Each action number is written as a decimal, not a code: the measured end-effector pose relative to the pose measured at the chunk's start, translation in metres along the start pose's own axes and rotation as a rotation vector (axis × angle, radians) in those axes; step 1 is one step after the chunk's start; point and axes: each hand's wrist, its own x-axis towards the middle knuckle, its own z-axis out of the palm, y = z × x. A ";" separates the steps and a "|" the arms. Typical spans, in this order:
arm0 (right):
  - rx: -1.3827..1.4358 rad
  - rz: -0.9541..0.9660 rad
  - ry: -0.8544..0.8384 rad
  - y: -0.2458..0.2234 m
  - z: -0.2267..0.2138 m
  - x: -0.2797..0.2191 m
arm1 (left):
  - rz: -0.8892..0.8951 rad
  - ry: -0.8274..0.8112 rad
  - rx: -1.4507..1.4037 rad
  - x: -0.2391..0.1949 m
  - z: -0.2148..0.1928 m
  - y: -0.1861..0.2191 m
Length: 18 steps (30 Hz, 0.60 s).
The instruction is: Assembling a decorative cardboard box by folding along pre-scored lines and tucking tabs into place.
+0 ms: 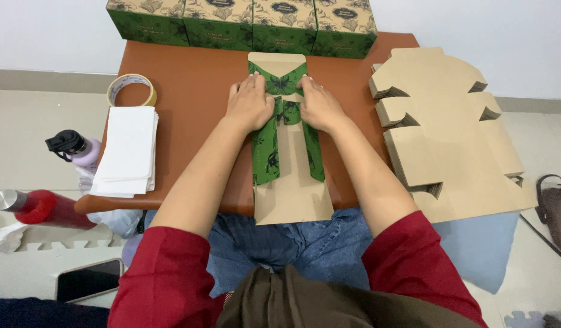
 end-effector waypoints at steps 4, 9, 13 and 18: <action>0.037 0.000 0.016 -0.002 -0.008 0.011 | 0.007 0.071 0.028 0.022 0.010 -0.009; 0.038 0.031 0.020 0.000 -0.012 0.029 | 0.124 0.278 0.222 0.037 0.015 -0.022; 0.041 0.066 0.012 -0.014 -0.023 0.028 | 0.090 0.247 0.185 0.025 0.003 -0.015; 0.271 0.080 0.063 0.000 -0.032 0.022 | 0.104 0.265 0.151 0.023 0.004 -0.017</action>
